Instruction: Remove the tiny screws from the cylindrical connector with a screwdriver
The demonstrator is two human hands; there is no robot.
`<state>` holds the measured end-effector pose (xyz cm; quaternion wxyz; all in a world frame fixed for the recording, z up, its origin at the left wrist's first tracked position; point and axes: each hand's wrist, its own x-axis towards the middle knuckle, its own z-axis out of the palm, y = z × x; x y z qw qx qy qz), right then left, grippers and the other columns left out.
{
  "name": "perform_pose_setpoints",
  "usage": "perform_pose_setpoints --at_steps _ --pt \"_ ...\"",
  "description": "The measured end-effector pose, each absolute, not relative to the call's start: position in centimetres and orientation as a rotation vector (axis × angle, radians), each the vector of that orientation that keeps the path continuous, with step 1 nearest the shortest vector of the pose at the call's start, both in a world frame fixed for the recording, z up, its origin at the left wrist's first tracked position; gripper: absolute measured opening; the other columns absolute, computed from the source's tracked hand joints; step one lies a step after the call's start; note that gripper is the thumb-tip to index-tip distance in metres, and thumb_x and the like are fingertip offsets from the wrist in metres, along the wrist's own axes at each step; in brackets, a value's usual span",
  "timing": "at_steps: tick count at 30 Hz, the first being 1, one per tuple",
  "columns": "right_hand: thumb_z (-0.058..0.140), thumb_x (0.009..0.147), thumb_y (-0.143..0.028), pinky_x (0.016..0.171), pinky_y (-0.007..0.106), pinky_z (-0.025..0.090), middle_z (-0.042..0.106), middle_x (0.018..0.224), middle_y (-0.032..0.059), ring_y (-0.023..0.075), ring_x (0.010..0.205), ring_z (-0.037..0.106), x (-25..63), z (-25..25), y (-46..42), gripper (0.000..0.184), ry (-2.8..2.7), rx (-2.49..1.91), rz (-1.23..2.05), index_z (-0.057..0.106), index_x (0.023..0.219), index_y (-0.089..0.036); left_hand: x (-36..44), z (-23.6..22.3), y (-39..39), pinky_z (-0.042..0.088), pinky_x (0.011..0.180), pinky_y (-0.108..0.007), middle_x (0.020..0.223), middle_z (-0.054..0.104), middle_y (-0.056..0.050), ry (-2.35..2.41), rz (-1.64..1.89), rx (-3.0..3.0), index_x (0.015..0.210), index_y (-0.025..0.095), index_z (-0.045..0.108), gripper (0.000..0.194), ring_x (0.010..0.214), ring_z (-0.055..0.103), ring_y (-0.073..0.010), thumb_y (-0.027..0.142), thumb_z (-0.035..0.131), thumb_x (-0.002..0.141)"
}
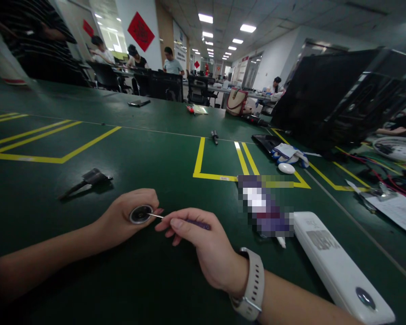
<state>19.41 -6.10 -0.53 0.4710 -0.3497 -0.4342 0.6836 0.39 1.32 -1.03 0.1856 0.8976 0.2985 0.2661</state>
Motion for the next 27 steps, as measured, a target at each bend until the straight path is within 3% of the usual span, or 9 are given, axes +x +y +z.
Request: perform_pose_setpoints --at_steps 12,27 --pt "0.058 0.082 -0.027 0.069 0.028 0.042 0.068 0.091 0.0051 0.0148 0.080 0.056 19.35 -0.71 -6.47 0.015 -1.268 -0.980 1.518 0.069 0.089 -0.018 0.77 -0.82 1.04 0.035 0.061 -0.028 0.065 0.052 0.000 0.905 0.561 2.698 0.065 0.015 0.053 0.014 0.064 0.048 -0.0146 0.010 0.048 0.077" --pt "0.052 0.078 -0.021 0.062 0.027 0.038 0.064 0.066 0.0010 0.0130 0.065 0.053 19.54 -0.86 -6.42 0.018 -1.090 -1.008 1.412 0.065 0.067 -0.017 0.59 -0.94 1.19 0.035 0.061 -0.028 0.068 0.054 -0.001 1.014 0.487 2.679 0.068 0.016 0.053 0.013 0.066 0.049 -0.0152 0.009 0.047 0.076"
